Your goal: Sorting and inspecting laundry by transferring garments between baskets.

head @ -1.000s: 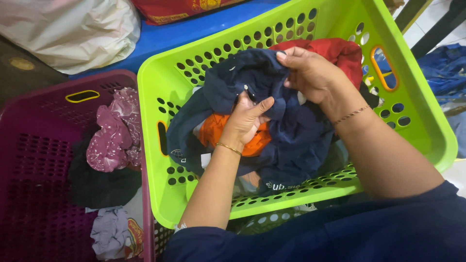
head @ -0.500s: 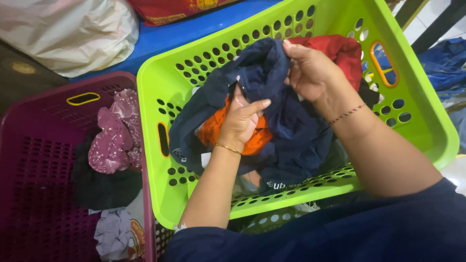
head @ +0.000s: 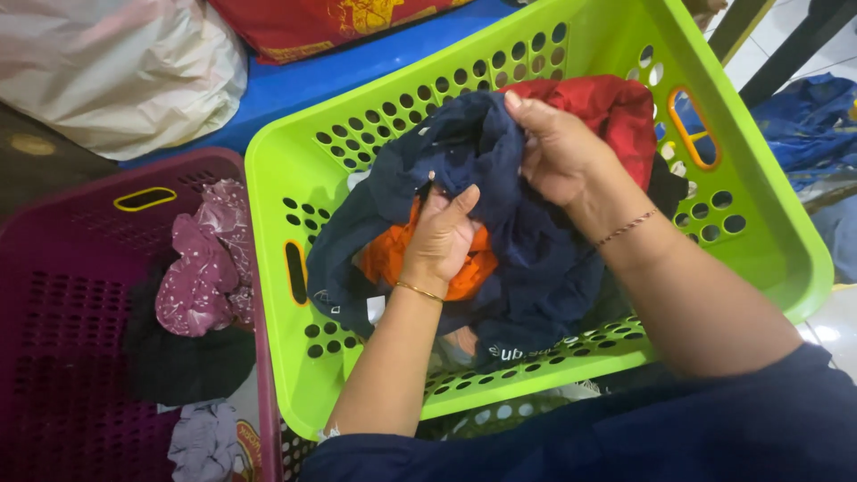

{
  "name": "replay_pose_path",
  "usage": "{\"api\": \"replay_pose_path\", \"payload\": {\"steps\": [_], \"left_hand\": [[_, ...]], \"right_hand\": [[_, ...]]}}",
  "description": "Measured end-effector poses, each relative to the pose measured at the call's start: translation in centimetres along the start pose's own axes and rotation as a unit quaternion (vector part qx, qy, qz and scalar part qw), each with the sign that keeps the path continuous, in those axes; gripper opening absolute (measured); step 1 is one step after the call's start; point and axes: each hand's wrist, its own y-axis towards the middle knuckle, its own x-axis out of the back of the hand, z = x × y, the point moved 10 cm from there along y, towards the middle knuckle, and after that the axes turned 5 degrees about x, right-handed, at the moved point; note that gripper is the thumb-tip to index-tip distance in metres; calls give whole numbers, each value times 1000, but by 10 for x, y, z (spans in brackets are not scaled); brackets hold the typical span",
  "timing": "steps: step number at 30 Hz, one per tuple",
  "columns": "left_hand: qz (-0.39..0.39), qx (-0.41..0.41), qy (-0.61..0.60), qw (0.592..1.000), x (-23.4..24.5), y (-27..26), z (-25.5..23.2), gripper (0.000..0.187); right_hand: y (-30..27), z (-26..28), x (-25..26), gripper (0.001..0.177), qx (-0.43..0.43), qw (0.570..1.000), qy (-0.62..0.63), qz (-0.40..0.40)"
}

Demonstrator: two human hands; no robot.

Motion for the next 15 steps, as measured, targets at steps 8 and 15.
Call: {"api": "replay_pose_path", "payload": {"steps": [8,15], "left_hand": [[-23,-13,53,998,16,3,6,51],[-35,-37,74,996,4,-1,-3,35]], "right_hand": [[3,18,16,15,28,997,-41,-53],[-22,58,-3,22,181,884,-406,-142]]}}
